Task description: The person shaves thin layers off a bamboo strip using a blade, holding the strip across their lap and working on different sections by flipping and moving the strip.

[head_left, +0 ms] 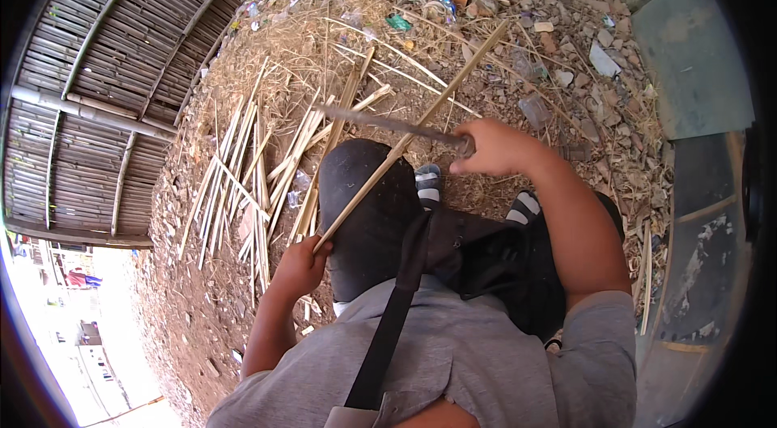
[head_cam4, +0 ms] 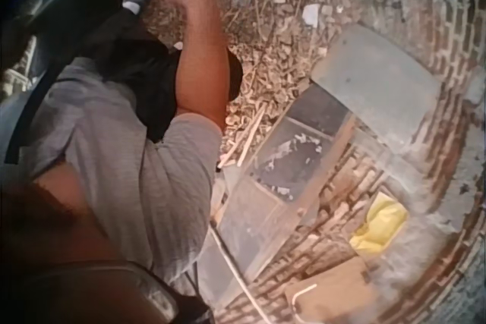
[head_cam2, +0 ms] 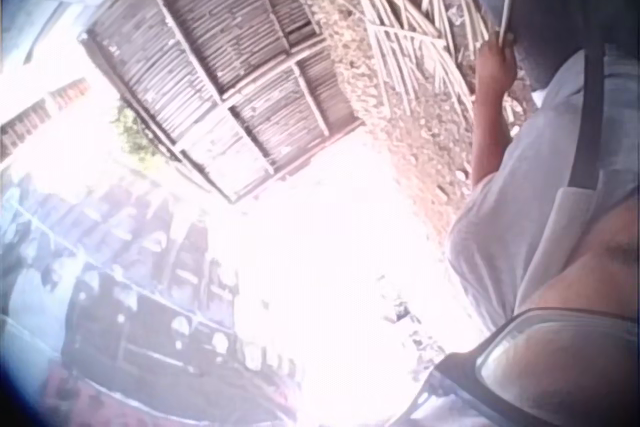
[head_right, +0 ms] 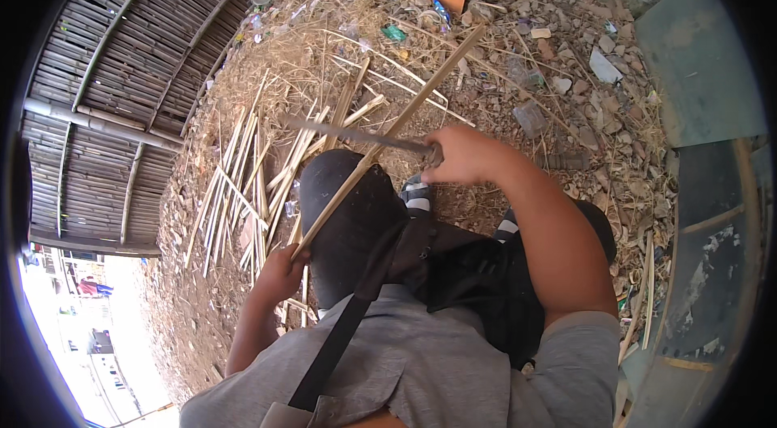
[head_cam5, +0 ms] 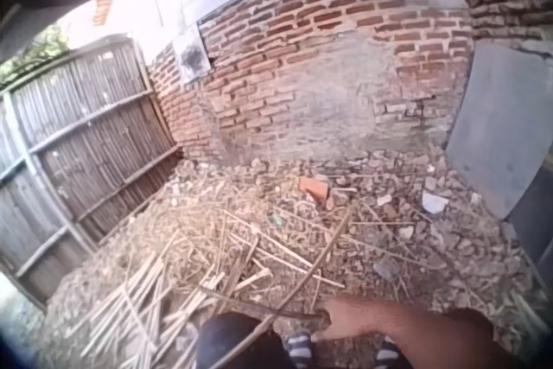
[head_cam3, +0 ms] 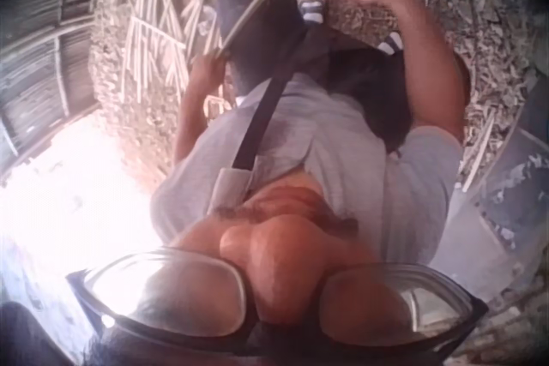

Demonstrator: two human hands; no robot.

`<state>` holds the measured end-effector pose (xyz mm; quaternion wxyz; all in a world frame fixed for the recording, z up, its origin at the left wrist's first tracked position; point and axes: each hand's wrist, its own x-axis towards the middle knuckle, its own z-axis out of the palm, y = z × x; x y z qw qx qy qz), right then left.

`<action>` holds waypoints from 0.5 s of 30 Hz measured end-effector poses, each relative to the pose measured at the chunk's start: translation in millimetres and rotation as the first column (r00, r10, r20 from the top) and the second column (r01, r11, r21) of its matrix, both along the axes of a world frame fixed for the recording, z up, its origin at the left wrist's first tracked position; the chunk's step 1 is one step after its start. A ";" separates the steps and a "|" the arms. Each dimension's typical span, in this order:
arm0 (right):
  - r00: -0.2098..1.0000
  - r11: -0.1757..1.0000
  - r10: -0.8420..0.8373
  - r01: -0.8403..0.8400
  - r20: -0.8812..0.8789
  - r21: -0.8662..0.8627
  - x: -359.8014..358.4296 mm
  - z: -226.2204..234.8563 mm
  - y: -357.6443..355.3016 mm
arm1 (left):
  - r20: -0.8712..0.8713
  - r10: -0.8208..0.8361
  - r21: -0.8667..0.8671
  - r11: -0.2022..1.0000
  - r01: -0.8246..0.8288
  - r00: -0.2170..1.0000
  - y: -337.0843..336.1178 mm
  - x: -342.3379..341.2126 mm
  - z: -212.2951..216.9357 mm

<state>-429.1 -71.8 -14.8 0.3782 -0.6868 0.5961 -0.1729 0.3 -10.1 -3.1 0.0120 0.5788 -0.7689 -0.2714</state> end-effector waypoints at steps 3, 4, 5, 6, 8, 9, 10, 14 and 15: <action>0.991 0.991 0.132 -0.132 -0.008 0.025 3.2 17.8 -0.9 | -0.043 -0.006 0.007 1.000 0.007 0.999 -0.7 1.9 -2.7; 0.997 0.997 0.071 -0.072 0.020 0.033 -9.0 15.3 -4.1 | -0.026 0.004 0.020 1.000 -0.003 1.000 -0.5 1.1 -1.7; 0.999 0.999 0.009 -0.011 0.041 0.043 -21.1 14.0 -5.9 | -0.014 0.014 0.034 0.999 -0.014 1.000 -0.7 0.1 -1.6; 0.999 0.999 0.008 -0.010 0.038 0.041 -31.8 12.5 -5.2 | -0.018 0.013 0.032 0.999 -0.013 1.000 -0.7 0.0 -1.3; 0.939 0.956 -0.291 0.280 0.185 0.086 -53.1 12.1 -2.6 | -0.028 0.003 0.026 1.000 -0.002 1.000 -0.8 0.0 -0.9; 0.867 0.903 -0.431 0.413 0.251 0.123 -59.3 12.1 -3.6 | -0.033 0.002 0.024 1.000 -0.001 0.999 -2.3 -0.6 -0.1; 0.866 0.901 -0.434 0.416 0.248 0.125 -61.0 12.0 -4.5 | -0.041 -0.007 0.027 1.000 0.008 0.999 -3.0 -1.0 -0.1; 0.913 0.929 -0.368 0.367 0.174 0.040 -43.0 6.2 -4.3 | -0.072 -0.009 0.026 1.000 0.011 0.997 -1.2 -1.9 0.8; 0.962 0.961 -0.263 0.268 0.073 -0.067 -30.7 2.2 -2.7 | -0.082 -0.007 0.018 1.000 0.008 0.997 -0.3 -1.9 2.1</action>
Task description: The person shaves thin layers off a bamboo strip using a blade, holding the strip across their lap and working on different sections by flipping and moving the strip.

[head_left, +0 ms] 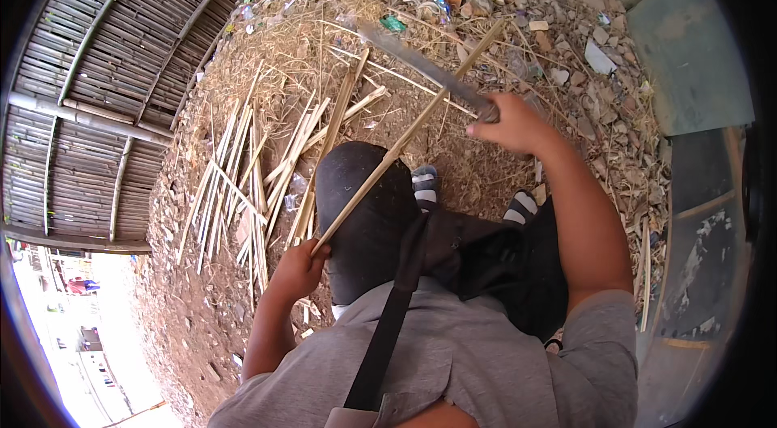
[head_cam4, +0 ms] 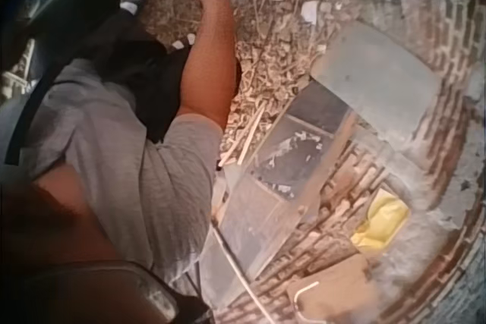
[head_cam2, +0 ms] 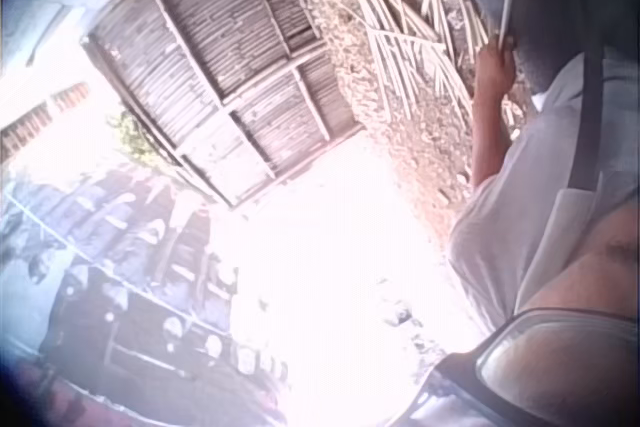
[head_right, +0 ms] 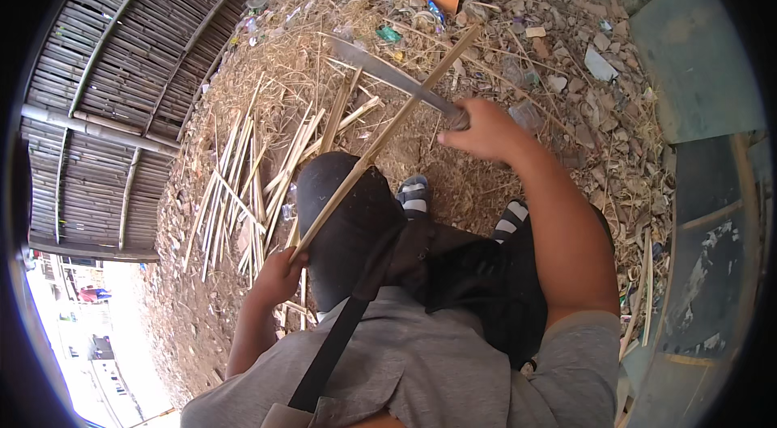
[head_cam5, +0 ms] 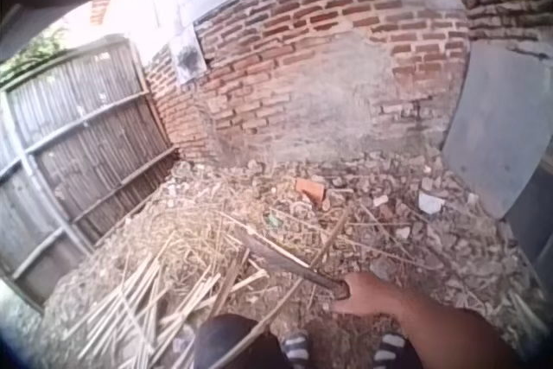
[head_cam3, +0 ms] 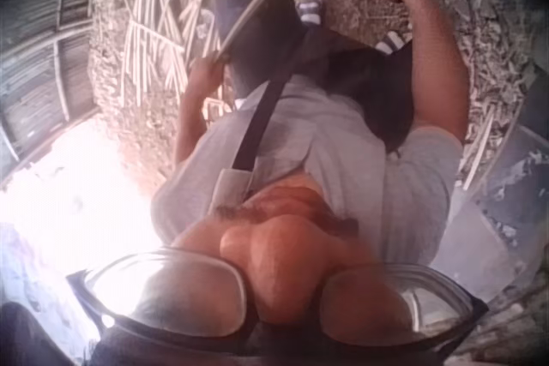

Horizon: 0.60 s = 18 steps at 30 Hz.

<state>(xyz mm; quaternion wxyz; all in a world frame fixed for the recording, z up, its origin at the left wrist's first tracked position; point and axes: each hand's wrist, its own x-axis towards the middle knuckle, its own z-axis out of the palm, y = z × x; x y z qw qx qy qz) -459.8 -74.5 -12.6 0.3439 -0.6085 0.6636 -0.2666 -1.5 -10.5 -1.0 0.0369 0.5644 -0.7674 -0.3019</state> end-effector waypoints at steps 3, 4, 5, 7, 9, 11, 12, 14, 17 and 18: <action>0.967 0.965 0.255 -0.254 -0.007 0.063 35.4 -10.0 2.6 | 0.073 -0.026 0.012 1.000 0.025 0.997 -2.0 -3.6 11.5; 0.966 0.964 0.260 -0.259 -0.005 0.060 38.4 -8.4 2.2 | 0.076 -0.020 0.010 1.000 0.020 0.997 -2.0 -0.9 10.3; 0.952 0.955 0.294 -0.297 -0.087 -0.018 40.4 -5.5 2.0 | 0.075 -0.027 0.005 1.000 0.027 0.997 -2.8 2.6 6.5; 0.930 0.940 0.337 -0.341 -0.146 0.001 33.5 12.5 -1.2 | 0.086 -0.001 0.025 1.000 -0.001 0.996 -2.2 4.5 4.2; 0.955 0.972 0.236 -0.236 -0.182 0.021 6.6 15.4 -4.0 | 0.083 0.004 0.026 1.000 -0.006 0.997 -0.9 3.5 5.7; 0.989 1.000 -0.015 0.015 -0.150 -0.002 -23.9 6.3 3.4 | 0.072 0.001 0.030 1.000 -0.003 0.997 -1.2 -0.5 7.9; 0.988 1.000 -0.018 0.018 -0.154 -0.001 -36.1 5.2 3.6 | 0.107 -0.011 0.032 0.999 0.008 0.994 -2.7 -3.7 10.2; 0.980 0.975 -0.198 0.198 -0.009 0.096 -49.7 11.6 0.8 | 0.145 -0.021 0.035 0.999 0.016 0.989 -3.4 -6.0 10.5; 0.980 0.967 -0.187 0.173 0.063 0.186 -36.2 21.0 0.1 | 0.095 -0.007 0.034 0.999 0.004 0.995 -1.5 -3.2 6.7; 0.988 0.970 -0.138 0.121 0.072 0.210 -29.0 22.2 0.3 | 0.066 0.003 0.038 0.999 -0.005 0.998 -0.8 -1.4 5.4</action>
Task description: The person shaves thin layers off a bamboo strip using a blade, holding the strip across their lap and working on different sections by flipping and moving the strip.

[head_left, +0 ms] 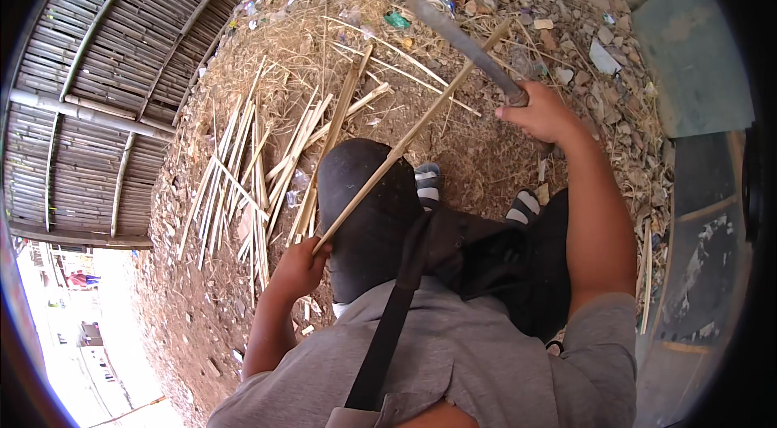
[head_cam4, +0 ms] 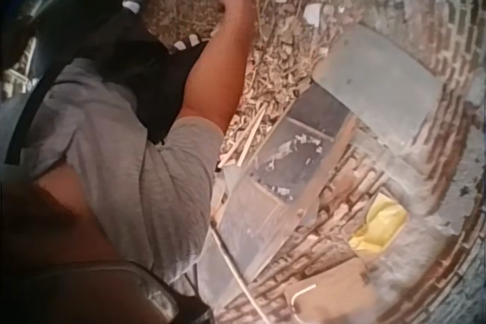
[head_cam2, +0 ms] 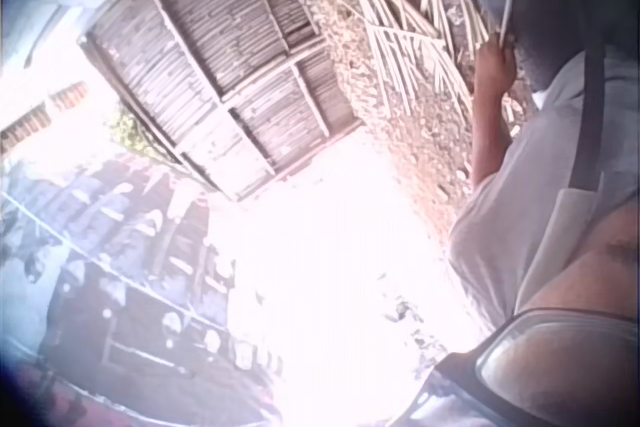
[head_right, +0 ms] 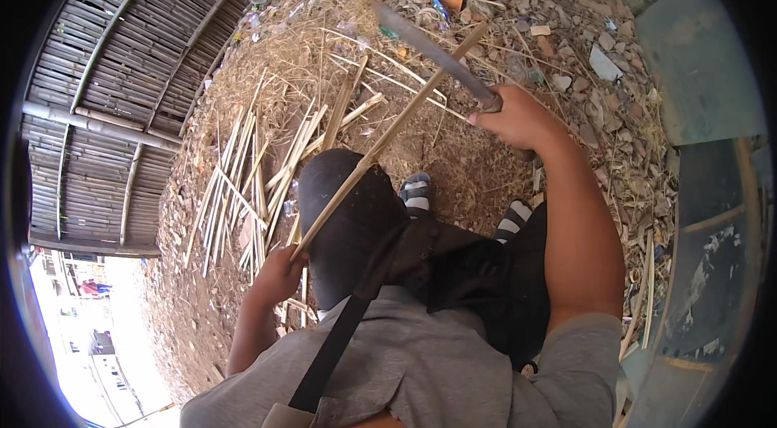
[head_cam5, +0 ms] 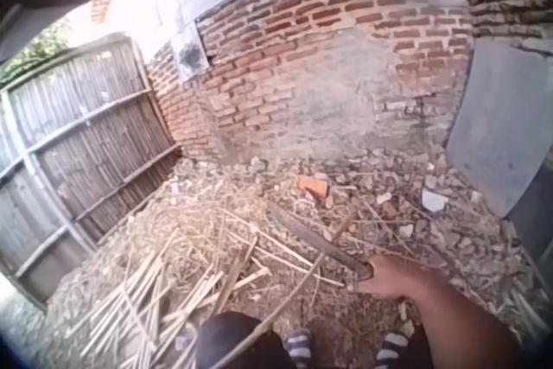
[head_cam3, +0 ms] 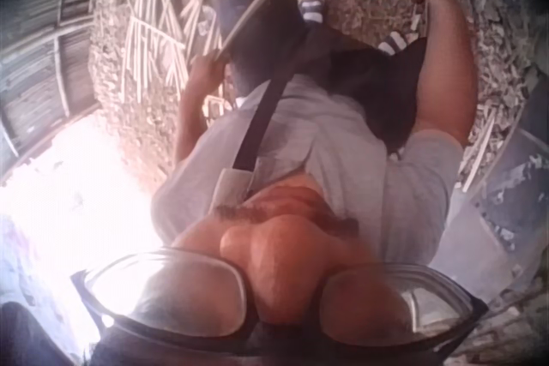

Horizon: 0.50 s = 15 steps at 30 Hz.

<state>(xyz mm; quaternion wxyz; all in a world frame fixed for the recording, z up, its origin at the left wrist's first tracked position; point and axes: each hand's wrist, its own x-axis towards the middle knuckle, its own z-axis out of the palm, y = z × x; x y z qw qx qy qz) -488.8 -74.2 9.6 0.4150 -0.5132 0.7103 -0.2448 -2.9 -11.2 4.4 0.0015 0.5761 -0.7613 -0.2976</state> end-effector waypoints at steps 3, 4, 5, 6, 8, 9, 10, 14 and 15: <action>0.963 0.967 0.196 -0.222 -0.187 -0.127 19.0 -25.8 0.8 | 0.019 -0.027 -0.008 1.000 0.027 0.999 -1.4 -2.3 6.1; 0.963 0.967 0.197 -0.221 -0.183 -0.126 24.2 -25.4 -0.4 | 0.073 -0.047 -0.024 0.999 0.049 0.996 -2.0 -2.6 9.1; 0.923 0.932 0.305 -0.340 -0.236 -0.123 29.3 -23.8 -1.4 | 0.077 -0.048 -0.022 0.999 0.049 0.996 -2.8 -2.3 9.5; 0.867 0.885 0.407 -0.453 -0.288 -0.113 33.8 -21.3 -2.0 | 0.082 -0.037 -0.002 0.999 0.037 0.996 -3.5 -1.9 9.7; 0.848 0.880 0.422 -0.468 -0.320 -0.081 28.2 -4.3 -5.5 | 0.084 -0.030 0.017 0.999 0.029 0.996 -5.3 -1.3 11.5; 0.893 0.921 0.343 -0.380 -0.290 -0.081 21.3 -6.6 -7.8 | 0.067 -0.026 0.034 0.999 0.024 0.997 -5.6 -0.8 13.3; 0.928 0.952 0.264 -0.294 -0.263 -0.082 13.0 -9.1 -10.6 | 0.050 -0.015 0.046 0.999 0.013 0.999 -5.3 -0.7 15.1; 0.999 0.997 -0.015 0.012 0.045 0.075 -10.2 -23.7 -9.0 | 0.053 -0.031 0.075 0.997 0.027 0.998 -10.7 -4.9 16.5; 0.999 0.997 -0.016 0.012 0.045 0.075 -7.0 -23.3 -9.2 | 0.027 -0.022 0.087 0.996 0.020 0.999 -10.9 -4.5 16.1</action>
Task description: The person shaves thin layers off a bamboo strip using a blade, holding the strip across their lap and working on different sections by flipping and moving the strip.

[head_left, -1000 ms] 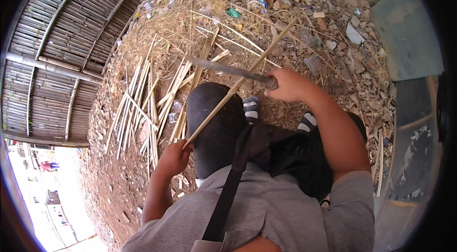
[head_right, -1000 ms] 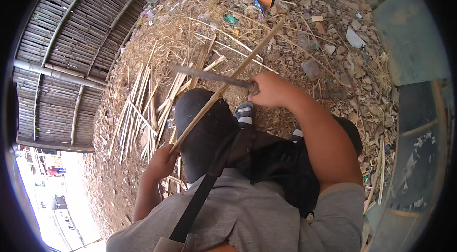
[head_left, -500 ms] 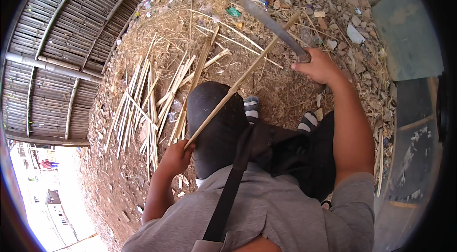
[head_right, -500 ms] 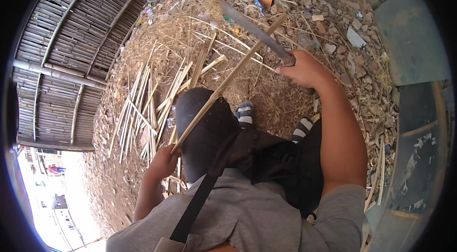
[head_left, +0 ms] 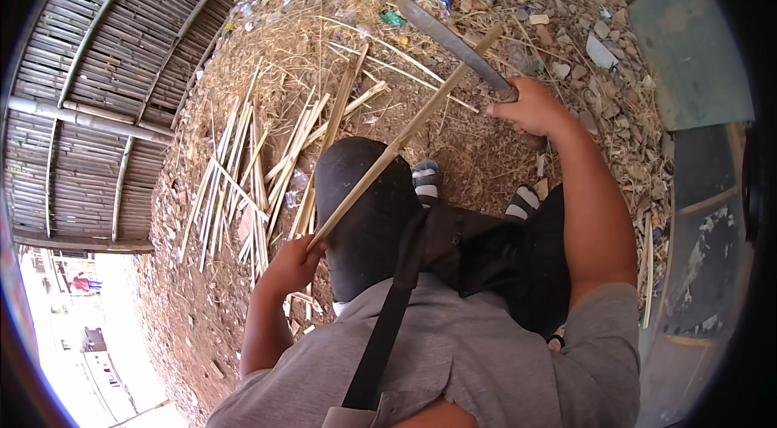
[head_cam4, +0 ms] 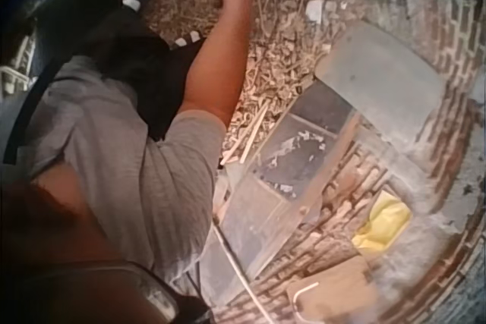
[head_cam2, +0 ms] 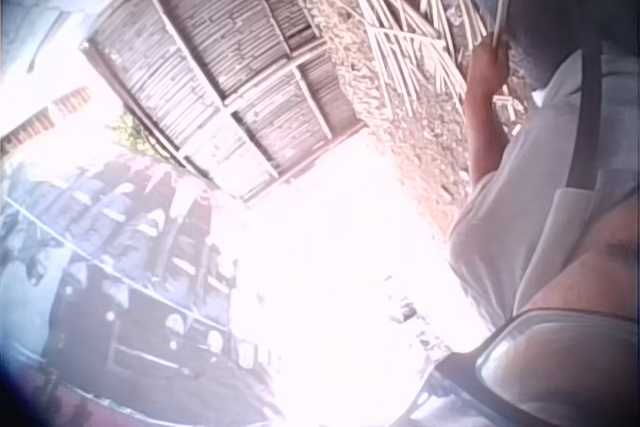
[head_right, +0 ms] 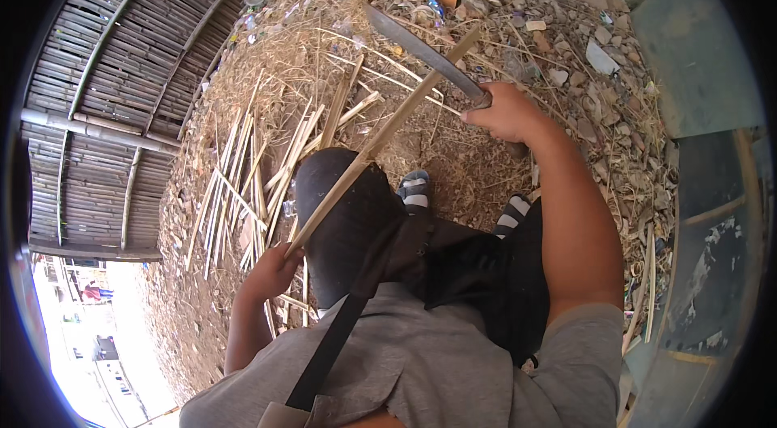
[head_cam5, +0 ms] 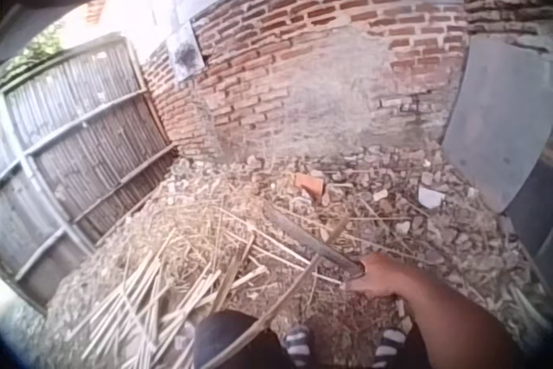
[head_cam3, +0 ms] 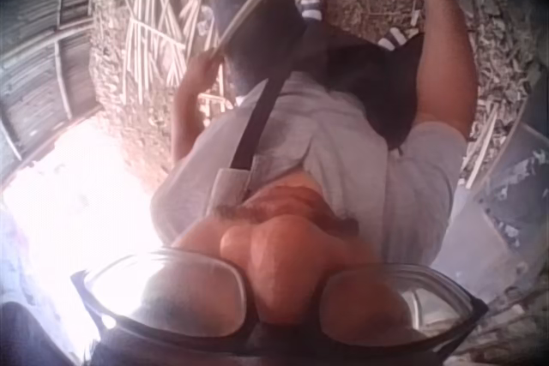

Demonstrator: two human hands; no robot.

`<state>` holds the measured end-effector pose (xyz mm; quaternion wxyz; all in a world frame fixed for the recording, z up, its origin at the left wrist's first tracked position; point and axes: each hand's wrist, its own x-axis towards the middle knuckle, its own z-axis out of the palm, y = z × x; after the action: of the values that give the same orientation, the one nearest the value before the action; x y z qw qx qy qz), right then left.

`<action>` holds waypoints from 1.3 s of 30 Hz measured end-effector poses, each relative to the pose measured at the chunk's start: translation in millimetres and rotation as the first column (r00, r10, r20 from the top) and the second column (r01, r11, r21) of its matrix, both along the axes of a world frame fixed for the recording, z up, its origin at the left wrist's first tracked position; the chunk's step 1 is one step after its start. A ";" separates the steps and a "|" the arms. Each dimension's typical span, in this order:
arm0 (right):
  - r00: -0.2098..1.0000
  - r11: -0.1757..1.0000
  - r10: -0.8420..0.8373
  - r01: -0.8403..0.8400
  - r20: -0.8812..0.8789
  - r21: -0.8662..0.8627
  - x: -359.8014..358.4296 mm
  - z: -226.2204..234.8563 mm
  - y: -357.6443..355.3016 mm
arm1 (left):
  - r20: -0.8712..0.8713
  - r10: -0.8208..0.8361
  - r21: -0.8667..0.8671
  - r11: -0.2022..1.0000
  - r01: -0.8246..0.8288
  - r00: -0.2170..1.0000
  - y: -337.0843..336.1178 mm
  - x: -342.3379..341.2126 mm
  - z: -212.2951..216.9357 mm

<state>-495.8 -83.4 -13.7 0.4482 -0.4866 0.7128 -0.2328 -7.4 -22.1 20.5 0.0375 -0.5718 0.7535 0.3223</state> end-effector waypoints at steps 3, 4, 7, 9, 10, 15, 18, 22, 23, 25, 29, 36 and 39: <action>0.995 0.995 0.095 -0.095 0.040 -0.010 28.3 -4.0 1.4 | -0.037 0.014 0.012 1.000 -0.013 0.999 1.1 6.6 -4.3; 0.971 0.968 0.239 -0.241 -0.029 -0.065 41.6 -9.4 1.4 | -0.053 0.021 0.005 1.000 -0.020 0.998 1.5 9.8 -6.3; 0.902 0.881 0.394 -0.425 -0.174 -0.209 75.5 -19.2 8.0 | -0.025 0.008 0.020 1.000 -0.007 1.000 -1.3 14.2 -8.6; 0.879 0.827 0.409 -0.471 -0.245 -0.307 77.7 -13.4 9.6 | -0.067 0.009 0.014 1.000 -0.008 0.998 1.8 17.0 -14.5; 0.867 0.845 0.435 -0.487 -0.244 -0.223 71.1 -0.1 5.8 | -0.113 0.021 -0.008 1.000 -0.022 0.993 4.5 17.4 -18.1; 0.971 0.976 0.217 -0.214 0.098 -0.046 42.9 4.9 3.8 | -0.142 0.025 -0.057 0.998 -0.034 0.990 9.1 15.3 -25.0; 0.948 0.949 0.314 -0.313 0.058 -0.034 70.2 -3.4 4.6 | -0.139 0.011 -0.026 1.000 -0.015 0.990 3.9 12.3 -22.9; 0.846 0.798 0.503 -0.533 -0.176 -0.283 96.2 -27.1 5.0 | -0.171 0.039 0.008 0.999 -0.038 0.985 3.4 19.3 -24.9; 0.845 0.794 0.507 -0.535 -0.171 -0.288 93.5 -21.8 3.5 | -0.177 0.040 0.007 0.999 -0.039 0.983 4.1 21.5 -28.4; 0.868 0.856 0.496 -0.491 -0.008 -0.160 73.4 -1.5 0.6 | -0.184 0.042 0.004 0.999 -0.042 0.982 5.8 22.5 -31.0; 0.932 0.981 0.189 -0.161 0.310 -0.112 44.0 -5.4 0.9 | -0.173 0.033 -0.015 0.999 -0.036 0.984 8.0 14.9 -32.4; 0.830 0.813 0.497 -0.547 -0.253 -0.200 97.5 -16.3 13.9 | -0.155 0.067 0.047 0.997 -0.060 0.986 5.4 8.8 -18.9; 0.817 0.816 0.470 -0.547 -0.334 -0.189 85.3 7.7 5.7 | -0.161 0.075 0.018 0.997 -0.073 0.984 10.5 15.8 -24.0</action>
<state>-410.5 -77.7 -6.0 0.3197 -0.7455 0.5699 -0.1315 8.4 -11.6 -3.4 -0.0324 -0.5711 0.7304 0.3732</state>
